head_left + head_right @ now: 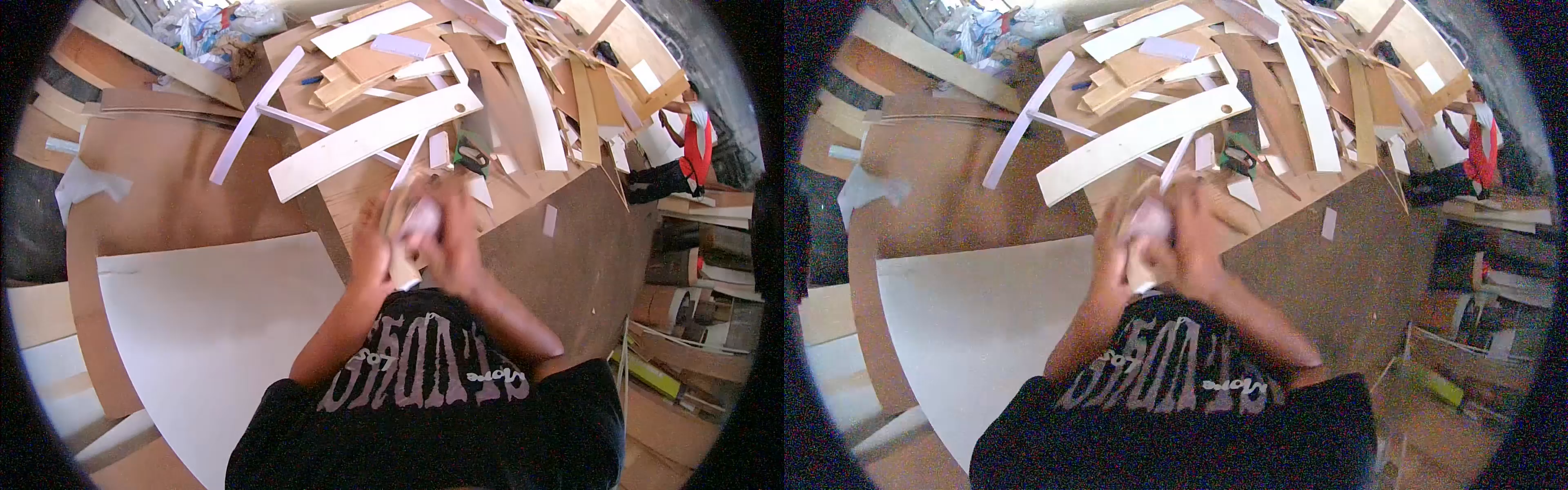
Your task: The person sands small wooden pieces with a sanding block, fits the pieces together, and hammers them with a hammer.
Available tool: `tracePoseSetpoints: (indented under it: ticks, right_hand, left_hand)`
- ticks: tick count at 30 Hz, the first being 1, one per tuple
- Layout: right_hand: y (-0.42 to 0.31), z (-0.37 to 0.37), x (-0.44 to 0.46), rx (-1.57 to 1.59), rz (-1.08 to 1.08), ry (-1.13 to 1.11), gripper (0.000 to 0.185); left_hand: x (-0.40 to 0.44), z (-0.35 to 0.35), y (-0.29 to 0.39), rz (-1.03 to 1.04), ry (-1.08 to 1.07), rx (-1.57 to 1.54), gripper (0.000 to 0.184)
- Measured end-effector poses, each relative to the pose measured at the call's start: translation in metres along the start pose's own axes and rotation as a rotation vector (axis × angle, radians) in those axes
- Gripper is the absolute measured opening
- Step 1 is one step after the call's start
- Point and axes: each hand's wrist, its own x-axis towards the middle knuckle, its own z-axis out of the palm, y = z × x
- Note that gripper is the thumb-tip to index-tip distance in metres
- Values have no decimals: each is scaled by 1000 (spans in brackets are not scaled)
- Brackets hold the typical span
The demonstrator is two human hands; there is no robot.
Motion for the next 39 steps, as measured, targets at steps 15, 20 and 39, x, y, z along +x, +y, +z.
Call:
tracePoseSetpoints:
  ticks: [15, 20, 39]
  right_hand:
    - [52, -71, 12, -16, -188, -13, 56]
    - [89, -120, 39, 219, 30, 74, 61]
    - [160, -236, 20, 301, -348, 24, 58]
  left_hand:
    - [13, 74, -34, 90, 91, 137, 33]
    - [18, 122, -62, 142, 107, 3, 22]
    - [39, 243, -142, 393, 255, 275, 24]
